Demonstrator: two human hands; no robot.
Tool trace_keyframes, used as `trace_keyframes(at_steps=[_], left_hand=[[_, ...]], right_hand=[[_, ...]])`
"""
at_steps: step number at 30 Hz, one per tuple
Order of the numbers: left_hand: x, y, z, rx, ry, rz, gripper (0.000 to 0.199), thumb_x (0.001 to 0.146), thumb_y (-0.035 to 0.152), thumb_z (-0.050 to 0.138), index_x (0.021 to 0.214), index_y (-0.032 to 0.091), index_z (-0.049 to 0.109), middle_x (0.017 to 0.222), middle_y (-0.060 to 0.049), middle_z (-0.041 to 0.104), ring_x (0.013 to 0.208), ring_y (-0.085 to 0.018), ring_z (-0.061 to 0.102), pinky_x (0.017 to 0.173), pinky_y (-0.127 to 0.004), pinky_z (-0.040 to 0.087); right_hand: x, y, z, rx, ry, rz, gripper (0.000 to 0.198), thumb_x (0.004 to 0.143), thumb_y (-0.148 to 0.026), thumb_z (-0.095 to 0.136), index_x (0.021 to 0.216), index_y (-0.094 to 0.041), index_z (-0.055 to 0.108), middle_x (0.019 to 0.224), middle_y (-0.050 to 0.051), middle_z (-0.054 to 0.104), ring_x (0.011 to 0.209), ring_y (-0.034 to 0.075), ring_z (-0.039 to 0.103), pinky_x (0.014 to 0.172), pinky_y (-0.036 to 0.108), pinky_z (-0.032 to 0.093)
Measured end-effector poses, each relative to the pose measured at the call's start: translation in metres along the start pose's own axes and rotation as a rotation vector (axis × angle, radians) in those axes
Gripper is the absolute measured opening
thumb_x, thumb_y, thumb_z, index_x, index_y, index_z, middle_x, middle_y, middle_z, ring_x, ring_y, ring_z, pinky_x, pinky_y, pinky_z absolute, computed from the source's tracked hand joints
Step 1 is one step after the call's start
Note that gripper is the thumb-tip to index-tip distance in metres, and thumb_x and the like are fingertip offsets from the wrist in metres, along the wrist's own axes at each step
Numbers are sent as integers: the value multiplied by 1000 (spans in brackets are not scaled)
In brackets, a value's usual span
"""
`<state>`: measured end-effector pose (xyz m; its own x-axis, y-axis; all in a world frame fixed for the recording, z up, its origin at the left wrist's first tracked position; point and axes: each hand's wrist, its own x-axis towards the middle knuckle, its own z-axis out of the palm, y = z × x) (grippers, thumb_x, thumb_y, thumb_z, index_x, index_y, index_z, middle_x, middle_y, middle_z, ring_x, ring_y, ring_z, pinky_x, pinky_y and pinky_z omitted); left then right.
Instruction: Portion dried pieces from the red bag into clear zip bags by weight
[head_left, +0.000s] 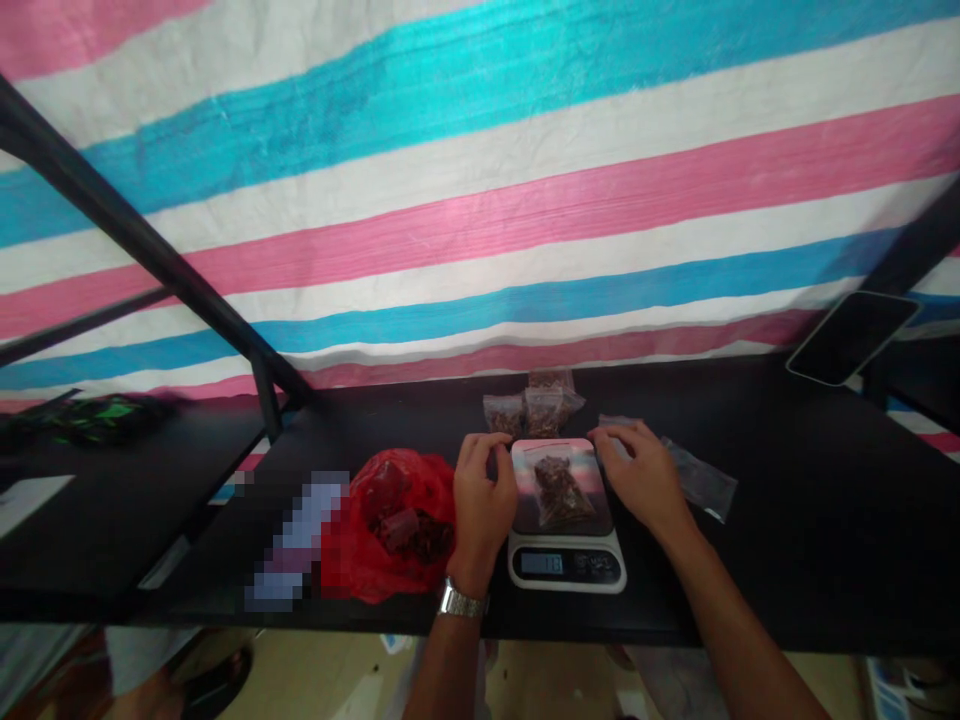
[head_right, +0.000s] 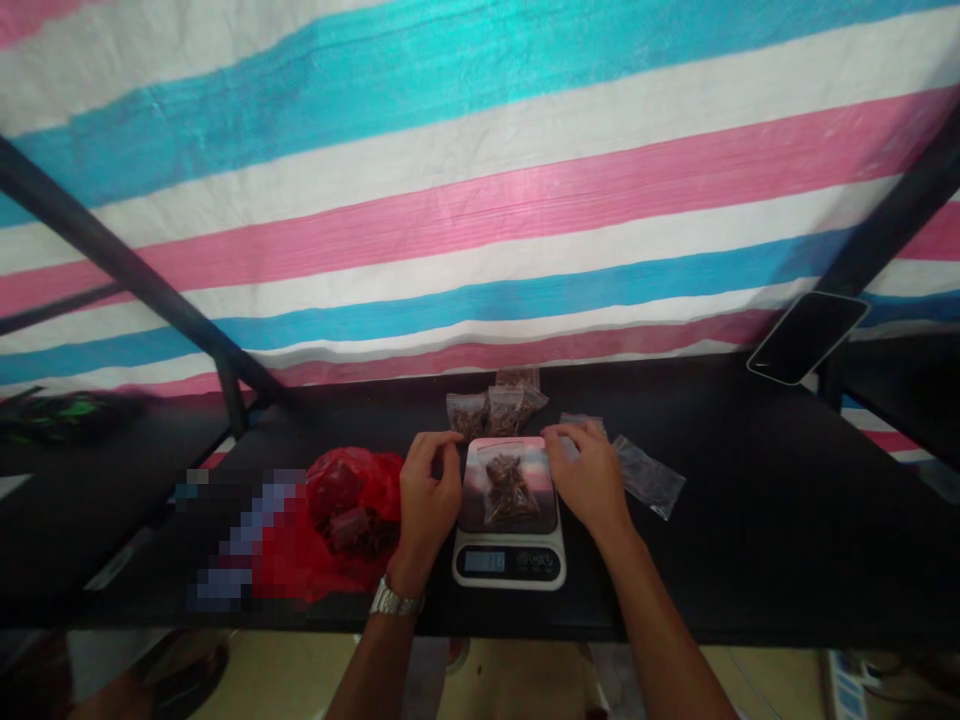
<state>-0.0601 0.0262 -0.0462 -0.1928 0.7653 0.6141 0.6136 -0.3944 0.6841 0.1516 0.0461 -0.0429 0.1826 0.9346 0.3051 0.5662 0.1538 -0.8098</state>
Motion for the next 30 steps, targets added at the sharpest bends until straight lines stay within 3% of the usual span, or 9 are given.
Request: trace_keyframes(at_steps=[8, 14, 18, 21, 25, 30], left_hand=[[-14, 19, 11, 361, -19, -22, 18, 91, 13, 62, 75, 20, 68, 98, -11, 62, 96, -29, 57, 87, -46, 51], [-19, 21, 14, 334, -20, -34, 13, 93, 14, 63, 83, 21, 69, 98, -12, 63, 96, -30, 56, 86, -48, 49], [-19, 26, 10, 223, 16, -108, 13, 96, 20, 62, 84, 21, 68, 95, -11, 63, 96, -30, 56, 88, -48, 48], [-25, 39, 4, 29, 11, -241, 23, 101, 24, 53, 81, 22, 63, 92, -9, 65, 93, -26, 59, 88, -44, 48], [-49, 65, -1, -366, 97, -567, 30, 108, 40, 41, 91, 23, 59, 91, -6, 67, 85, -21, 63, 80, -34, 52], [-81, 76, -10, -543, 403, -910, 38, 101, 59, 53, 118, 26, 61, 123, -10, 72, 117, -25, 68, 99, -33, 56]], right_hand=[[-11, -12, 10, -122, -96, -47, 42, 93, -49, 54, 94, -22, 86, 86, 7, 63, 81, 24, 64, 81, 39, 50], [-12, -17, 14, -35, -66, -54, 42, 88, -53, 60, 86, -20, 86, 80, 7, 64, 73, 22, 61, 76, 38, 50], [-12, -25, 10, 166, -134, -2, 47, 86, -61, 63, 85, -19, 84, 73, 6, 70, 62, 20, 58, 60, 33, 49], [-13, -40, 6, 272, -231, 52, 46, 85, -60, 64, 91, -19, 84, 66, 4, 71, 57, 20, 58, 54, 31, 47], [-18, -66, 13, 300, -289, -25, 39, 84, -54, 66, 90, -20, 85, 79, 6, 80, 66, 22, 65, 60, 32, 50], [-33, -99, 41, 275, -403, -137, 36, 86, -48, 64, 98, -21, 85, 87, 7, 82, 70, 22, 69, 66, 33, 54]])
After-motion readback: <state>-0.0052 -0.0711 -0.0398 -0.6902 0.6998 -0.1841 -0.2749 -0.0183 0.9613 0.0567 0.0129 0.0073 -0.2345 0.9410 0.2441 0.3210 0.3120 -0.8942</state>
